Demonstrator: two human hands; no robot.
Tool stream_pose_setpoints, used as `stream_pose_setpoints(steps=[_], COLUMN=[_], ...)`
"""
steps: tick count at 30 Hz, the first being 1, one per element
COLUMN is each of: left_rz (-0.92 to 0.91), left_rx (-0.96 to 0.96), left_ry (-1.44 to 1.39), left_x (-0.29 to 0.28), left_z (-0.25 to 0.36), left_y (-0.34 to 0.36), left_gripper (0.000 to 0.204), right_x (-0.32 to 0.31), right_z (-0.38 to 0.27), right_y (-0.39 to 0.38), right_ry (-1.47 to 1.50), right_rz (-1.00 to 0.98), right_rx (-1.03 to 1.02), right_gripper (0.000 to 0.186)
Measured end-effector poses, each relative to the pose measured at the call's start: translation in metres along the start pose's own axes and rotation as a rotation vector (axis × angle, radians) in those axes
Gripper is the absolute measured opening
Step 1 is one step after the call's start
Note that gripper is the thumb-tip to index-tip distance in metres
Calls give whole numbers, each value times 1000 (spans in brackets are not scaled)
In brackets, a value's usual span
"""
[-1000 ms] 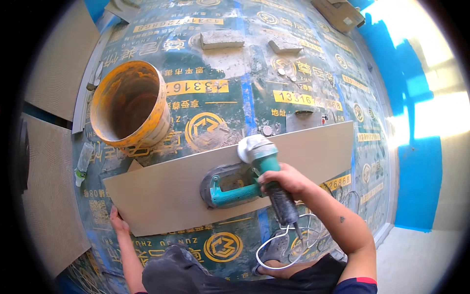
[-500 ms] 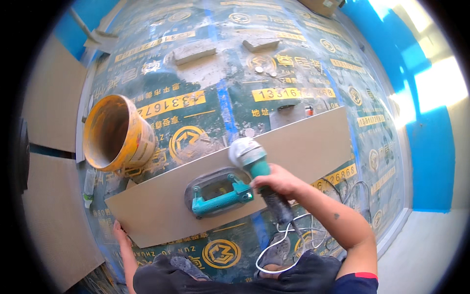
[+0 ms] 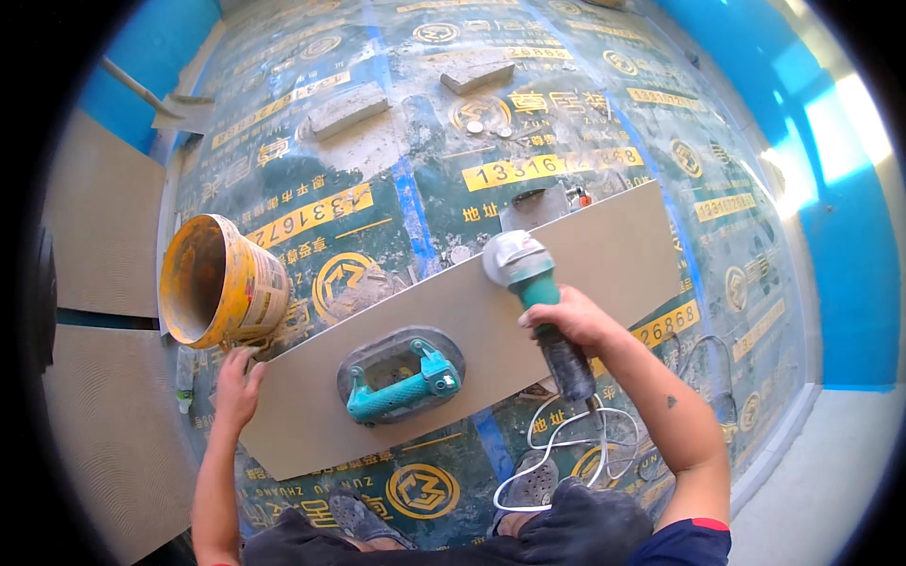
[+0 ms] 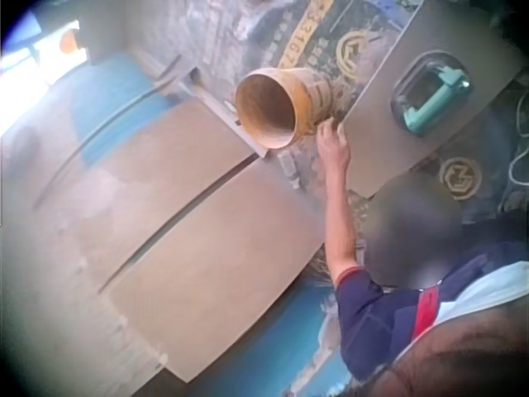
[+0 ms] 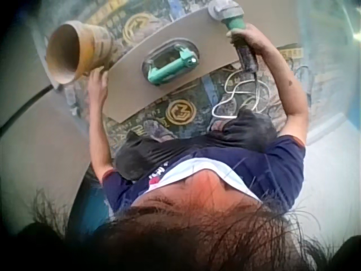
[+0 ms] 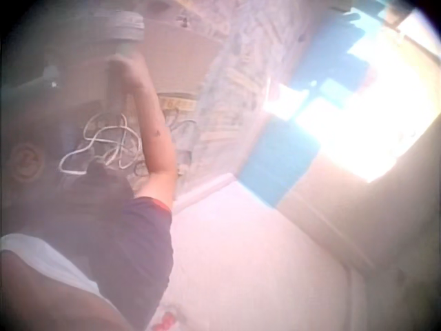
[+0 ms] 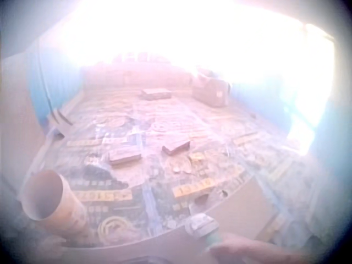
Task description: The person uses a vacuum lifter to position a tile against a wall, then moves a long tile to the floor and cuts it using an angle grinder.
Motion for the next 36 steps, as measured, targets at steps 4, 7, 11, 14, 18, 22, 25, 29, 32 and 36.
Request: stream_pose_setpoints(steps=[4,7,11,14,18,22,25,29,32,36], left_rz=[-209,-281,-371,-420,-473,-410,-393,-370,-371,-347], left_rx=[138,197,87,-39,-132,-144,-154,-166,-175,-165], left_ry=[110,190,51,76,84,90,89,83,62,83], left_x=[45,86,132,148,149,146,144,141,143,143], left_z=[65,99,114,124,127,125,127,133,133,126], left_y=[43,63,82,86,86,84,83,83,84,83], left_gripper=[45,58,71,58,53,50,48,46,46,45], right_x=[-30,-35,3,2,-39,-98,-139,-168,-155,-102], right_z=[-1,5,2,1,9,8,3,2,1,0], right_y=[-4,0,3,1,3,-2,-9,-11,-9,-2], right_ry=[45,88,-6,-95,-22,52,91,115,78,-15], right_rz=[73,99,-82,-126,-75,63,186,228,171,-37], right_rx=[8,7,-51,-84,-74,8,36,40,51,-8], right_gripper=[28,30,39,43,39,30,31,29,27,33])
Point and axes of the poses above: each hand's wrist, its own y-axis towards the middle knuckle, its own x-axis out of the palm, z = x × y, the point moved 8 cm from there along y, towards the middle knuckle, and after that the axes turned 6 degrees about -y, right-handed, at the moved point
